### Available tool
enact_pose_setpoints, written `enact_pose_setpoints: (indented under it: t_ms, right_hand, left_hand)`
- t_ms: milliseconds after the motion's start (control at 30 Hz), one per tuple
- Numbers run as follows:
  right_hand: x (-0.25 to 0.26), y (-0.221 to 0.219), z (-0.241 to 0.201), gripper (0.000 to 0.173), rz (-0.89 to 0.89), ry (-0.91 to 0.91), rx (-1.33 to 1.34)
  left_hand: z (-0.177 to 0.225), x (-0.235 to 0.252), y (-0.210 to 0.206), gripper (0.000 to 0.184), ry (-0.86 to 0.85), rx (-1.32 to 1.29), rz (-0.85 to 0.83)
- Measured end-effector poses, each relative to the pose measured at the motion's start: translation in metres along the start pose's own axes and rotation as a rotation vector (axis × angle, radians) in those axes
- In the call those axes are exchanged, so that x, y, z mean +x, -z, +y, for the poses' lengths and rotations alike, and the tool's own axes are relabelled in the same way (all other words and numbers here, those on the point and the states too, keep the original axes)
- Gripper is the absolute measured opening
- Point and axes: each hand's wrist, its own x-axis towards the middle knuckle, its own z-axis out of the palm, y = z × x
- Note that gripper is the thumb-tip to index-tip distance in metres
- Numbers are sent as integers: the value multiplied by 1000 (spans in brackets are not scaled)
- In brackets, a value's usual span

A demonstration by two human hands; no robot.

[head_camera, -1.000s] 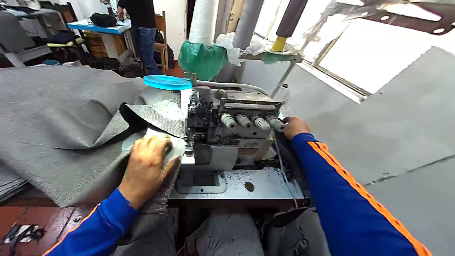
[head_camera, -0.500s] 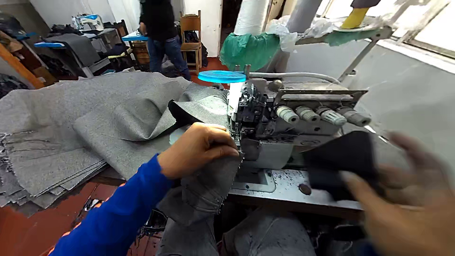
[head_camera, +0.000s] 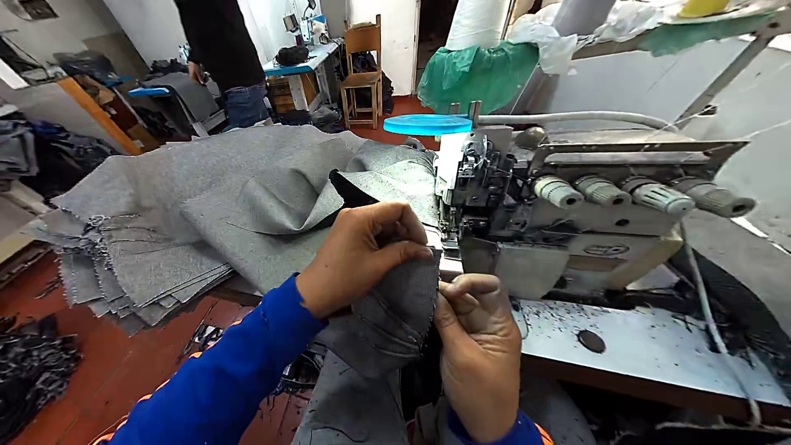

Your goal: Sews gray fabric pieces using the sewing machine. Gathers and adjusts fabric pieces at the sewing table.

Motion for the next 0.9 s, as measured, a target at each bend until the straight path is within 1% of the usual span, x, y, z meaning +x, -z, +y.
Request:
enact_pose_setpoints:
  t_ms: [33, 67, 100, 133, 200, 267, 300, 367, 433, 533, 633, 733, 767, 833, 900]
  right_hand:
    - [-2, 5, 3, 10, -33, 13, -77]
    - [-5, 10, 8, 12, -80, 23, -201]
    - [-10, 14, 14, 28, -136, 12, -308]
    - [-17, 18, 23, 33, -193, -18, -369]
    - [-37, 20, 39, 24, -243, -120, -411]
    - [-50, 20, 46, 25, -225, -187, -385]
    - [-52, 21, 44, 25, -216, -211, -340]
    - [-55, 26, 39, 26, -235, -236, -260]
    - [-63, 33, 31, 30, -258, -261, -279]
    - [-67, 45, 17, 23, -257, -305, -296]
    - [-52, 51, 7, 26, -253, -327, -224]
    - [-34, 52, 3, 30, -227, -347, -159]
    - [-28, 52, 2, 31, -219, -346, -139]
    - [-19, 51, 3, 31, -200, -353, -76]
    - [-14, 52, 3, 33, -214, -346, -43]
  left_hand:
    - [0, 2, -2, 14, 3, 4, -4]
    - [-1, 5, -4, 17, -3, 17, -9]
    - [-4, 8, -7, 20, -19, 38, -13]
    - [-10, 12, -10, 22, -38, 63, -20]
    - [-33, 16, -20, 24, -73, 168, -13]
    - [-58, 13, -33, 19, -134, 376, 53]
    - [-64, 9, -39, 15, -176, 501, 120]
    - [-60, -1, -49, 9, -259, 772, 204]
    - [-47, -16, -62, 14, -280, 942, 205]
    - [-25, -32, -84, 24, -194, 1092, 147]
    - [-27, -31, -91, 29, -120, 1092, 110]
    - [-31, -11, -84, 16, -99, 947, 96]
    - [-31, -5, -79, 13, -93, 891, 69]
    - [-29, 0, -67, 15, -52, 794, -22]
    - [-20, -5, -62, 20, -45, 753, -72]
